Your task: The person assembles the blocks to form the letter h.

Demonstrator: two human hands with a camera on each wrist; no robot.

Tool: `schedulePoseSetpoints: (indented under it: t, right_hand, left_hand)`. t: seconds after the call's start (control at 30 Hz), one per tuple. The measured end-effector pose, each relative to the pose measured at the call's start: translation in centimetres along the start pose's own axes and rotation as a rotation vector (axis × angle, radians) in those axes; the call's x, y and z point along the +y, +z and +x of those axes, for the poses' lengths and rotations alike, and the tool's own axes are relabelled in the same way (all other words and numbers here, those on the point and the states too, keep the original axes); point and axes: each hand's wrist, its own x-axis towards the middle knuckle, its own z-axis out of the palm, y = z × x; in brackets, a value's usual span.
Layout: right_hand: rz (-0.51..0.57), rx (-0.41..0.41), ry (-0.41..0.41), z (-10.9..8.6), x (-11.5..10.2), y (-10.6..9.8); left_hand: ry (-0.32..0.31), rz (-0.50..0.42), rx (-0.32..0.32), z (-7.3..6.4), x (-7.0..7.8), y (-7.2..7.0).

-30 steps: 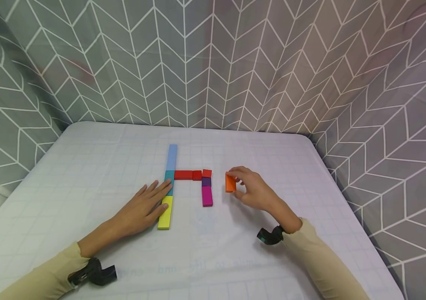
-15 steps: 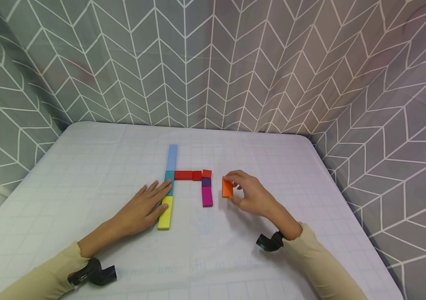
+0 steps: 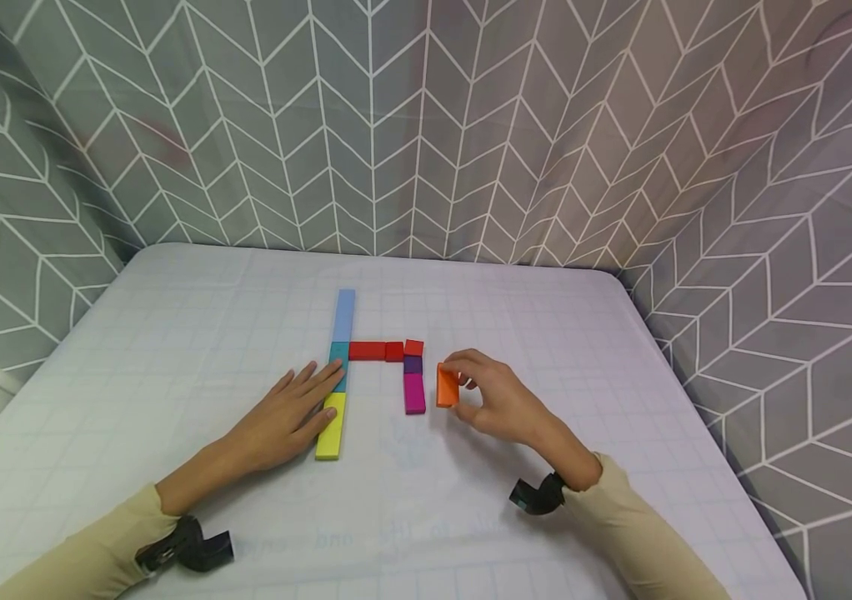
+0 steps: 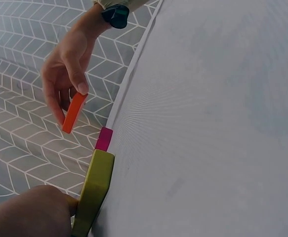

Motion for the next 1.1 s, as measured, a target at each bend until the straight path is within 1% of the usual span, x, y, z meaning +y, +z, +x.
schedulePoseSetpoints:
  t: [0.1,0.37,0.57,0.7,0.97,1.1]
  right_hand:
    - [0.003,0.004,0.004,-0.1,0.0,0.1]
    - [-0.003,0.016,-0.026,-0.1,0.4,0.5]
    - [0.01,0.005,-0.008,-0.1,0.3,0.6]
    - [0.035,0.008,0.002,-0.2,0.3,0.7]
    - [0.035,-0.035,0.002,0.0,-0.1,1.3]
    - [0.041,-0.063,-0.028,-0.2,-0.2,1.7]
  left_hand:
    - [-0.001,-0.002,0.0,0.0,0.0,0.0]
    - [-0.003,-0.011,-0.01,0.1,-0.1,0.1]
    - [-0.01,-0.012,-0.023,0.1,-0.1,0.0]
    - [-0.004,-0.012,-0.018,0.1,-0.2,0.1]
    - [0.003,-0.001,-0.008,0.1,-0.1,0.1]
    - [0.002,0.001,-0.012,0.1,0.0,-0.1]
